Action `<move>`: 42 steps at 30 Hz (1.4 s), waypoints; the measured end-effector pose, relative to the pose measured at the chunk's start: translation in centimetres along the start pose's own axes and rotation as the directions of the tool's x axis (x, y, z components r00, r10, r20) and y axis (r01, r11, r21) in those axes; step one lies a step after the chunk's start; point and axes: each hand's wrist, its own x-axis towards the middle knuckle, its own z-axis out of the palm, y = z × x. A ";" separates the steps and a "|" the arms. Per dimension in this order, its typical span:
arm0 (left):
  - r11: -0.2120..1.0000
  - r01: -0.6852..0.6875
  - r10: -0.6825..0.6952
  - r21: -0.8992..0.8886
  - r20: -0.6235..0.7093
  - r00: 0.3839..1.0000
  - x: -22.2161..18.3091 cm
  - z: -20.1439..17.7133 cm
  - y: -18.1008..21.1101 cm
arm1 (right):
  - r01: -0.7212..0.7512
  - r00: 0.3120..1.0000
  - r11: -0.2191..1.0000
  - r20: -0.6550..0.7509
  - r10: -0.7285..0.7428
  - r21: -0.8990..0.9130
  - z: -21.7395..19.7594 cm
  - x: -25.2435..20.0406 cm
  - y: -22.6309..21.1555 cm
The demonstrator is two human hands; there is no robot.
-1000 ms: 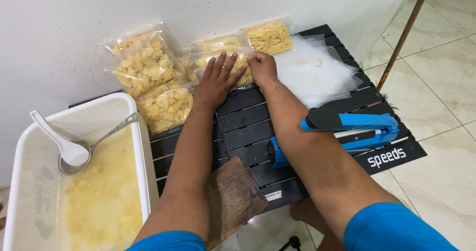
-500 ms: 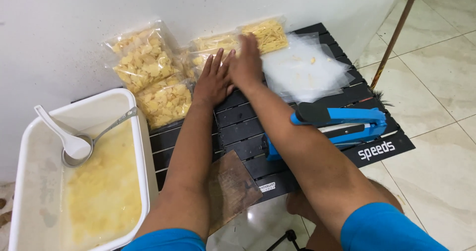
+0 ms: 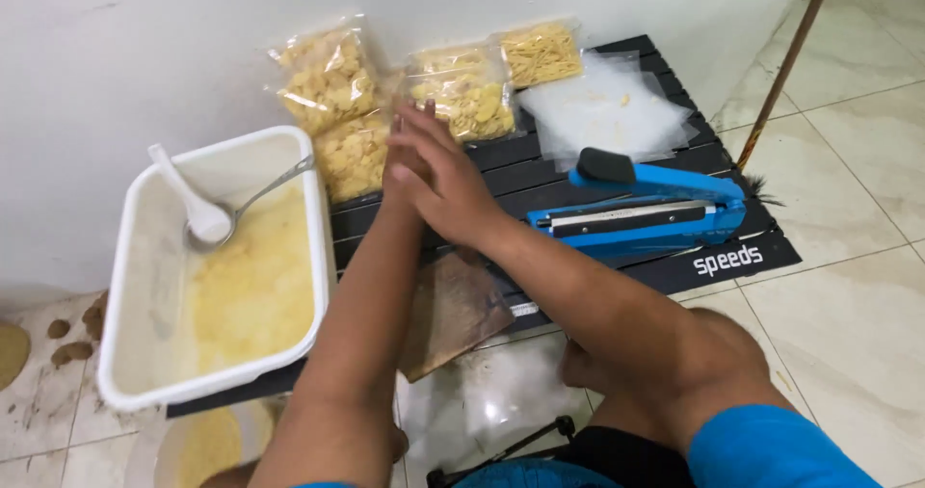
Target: Filling plastic bags with shredded material using a scoop and sealing them with a heat sealer.
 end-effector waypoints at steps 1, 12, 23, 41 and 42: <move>1.000 0.009 -0.009 0.001 -0.001 1.000 -0.3 0.4 -0.8 | 0.006 1.000 1.000 0.006 -0.006 0.002 -0.4 -1.5 -0.9; 0.802 0.126 -0.309 -0.584 -0.226 0.924 -18.5 -9.8 -6.4 | 0.194 0.764 0.769 0.586 0.271 -0.610 -0.9 -15.0 0.0; 0.714 0.049 -0.455 -0.698 -0.411 0.790 -34.3 -9.4 -3.4 | 0.104 0.738 0.719 0.538 0.407 -0.687 -0.7 -14.4 -0.8; 0.446 0.473 -0.028 -0.760 0.517 0.856 -35.9 -2.6 2.7 | -0.524 0.846 0.843 0.035 0.532 -0.123 -8.4 -22.6 1.8; 0.447 0.472 -0.017 -0.760 0.520 0.854 -35.9 -3.2 2.7 | -0.523 0.851 0.845 -0.015 0.525 -0.109 -8.4 -22.7 1.8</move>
